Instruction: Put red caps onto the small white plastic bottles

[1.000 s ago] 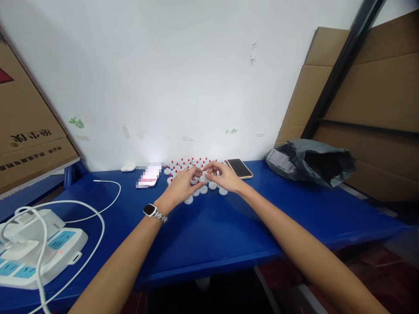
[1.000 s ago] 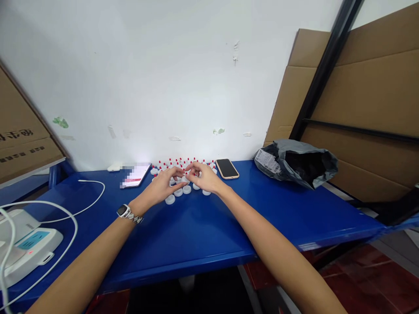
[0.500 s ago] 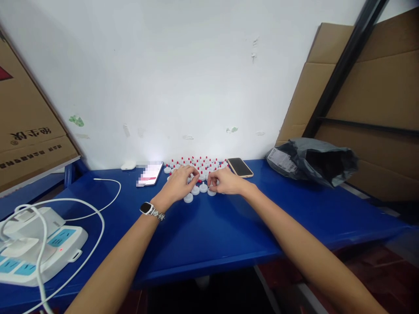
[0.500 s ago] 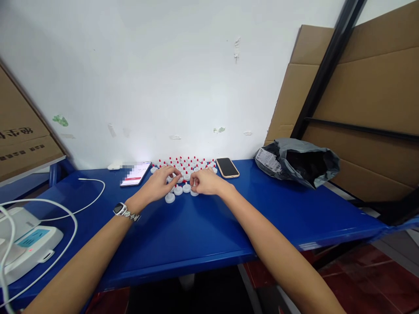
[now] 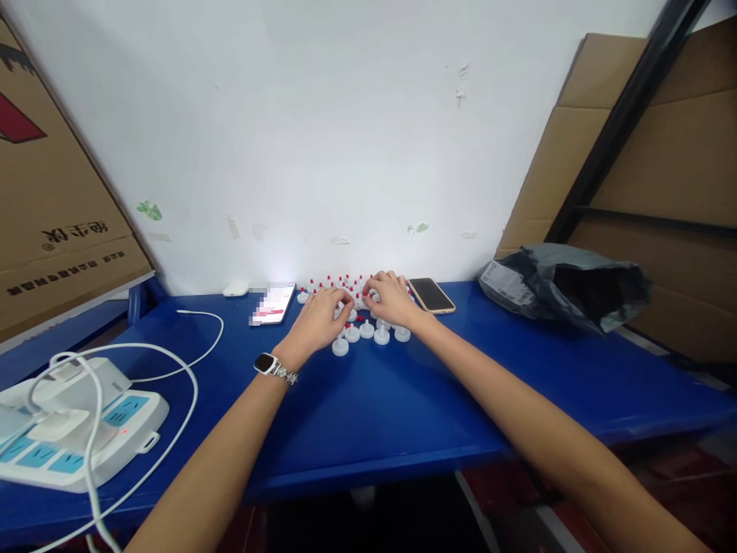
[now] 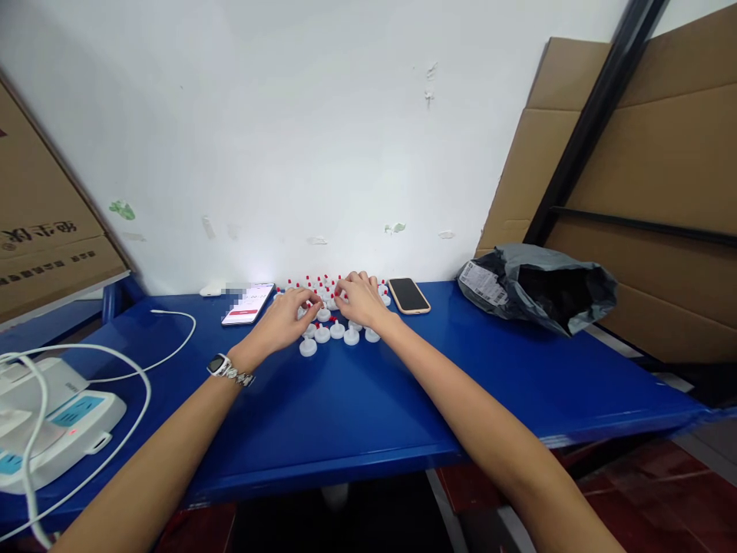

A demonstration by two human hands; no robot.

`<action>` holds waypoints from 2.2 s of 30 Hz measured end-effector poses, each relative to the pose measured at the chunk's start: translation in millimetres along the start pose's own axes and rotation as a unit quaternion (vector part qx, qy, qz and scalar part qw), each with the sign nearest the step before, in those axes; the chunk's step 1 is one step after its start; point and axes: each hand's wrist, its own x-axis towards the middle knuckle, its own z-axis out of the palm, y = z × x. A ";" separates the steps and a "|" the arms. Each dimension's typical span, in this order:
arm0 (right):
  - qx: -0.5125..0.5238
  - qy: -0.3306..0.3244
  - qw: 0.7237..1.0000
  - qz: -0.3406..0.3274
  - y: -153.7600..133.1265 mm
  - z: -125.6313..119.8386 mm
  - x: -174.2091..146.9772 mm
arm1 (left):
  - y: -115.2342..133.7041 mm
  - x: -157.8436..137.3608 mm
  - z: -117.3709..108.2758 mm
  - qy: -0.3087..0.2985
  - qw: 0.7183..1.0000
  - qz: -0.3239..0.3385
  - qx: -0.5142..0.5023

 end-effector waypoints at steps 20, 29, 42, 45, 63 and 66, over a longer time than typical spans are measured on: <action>0.308 0.014 0.951 -0.027 -36.4 -34.9 -33.3 | 7.6 5.2 19.6 0.024 0.990 -0.021 -0.140; 0.308 0.048 0.949 -0.041 -44.3 -44.3 -28.7 | 19.0 10.3 25.0 0.110 0.965 -0.066 -0.228; 0.182 0.058 0.981 0.035 -0.5 -30.9 -24.5 | -16.5 6.8 3.9 0.040 0.997 -0.017 -0.065; 0.132 0.059 0.989 0.032 1.6 -19.6 -19.4 | -21.5 6.9 13.8 -0.022 0.999 0.034 0.004; -0.008 -0.124 0.992 0.001 -4.7 4.8 12.5 | -32.2 -1.0 8.4 -0.043 0.999 -0.007 0.032; -0.010 -0.124 0.992 0.010 -6.6 4.5 12.6 | -33.3 -0.9 7.2 -0.043 0.998 -0.013 0.038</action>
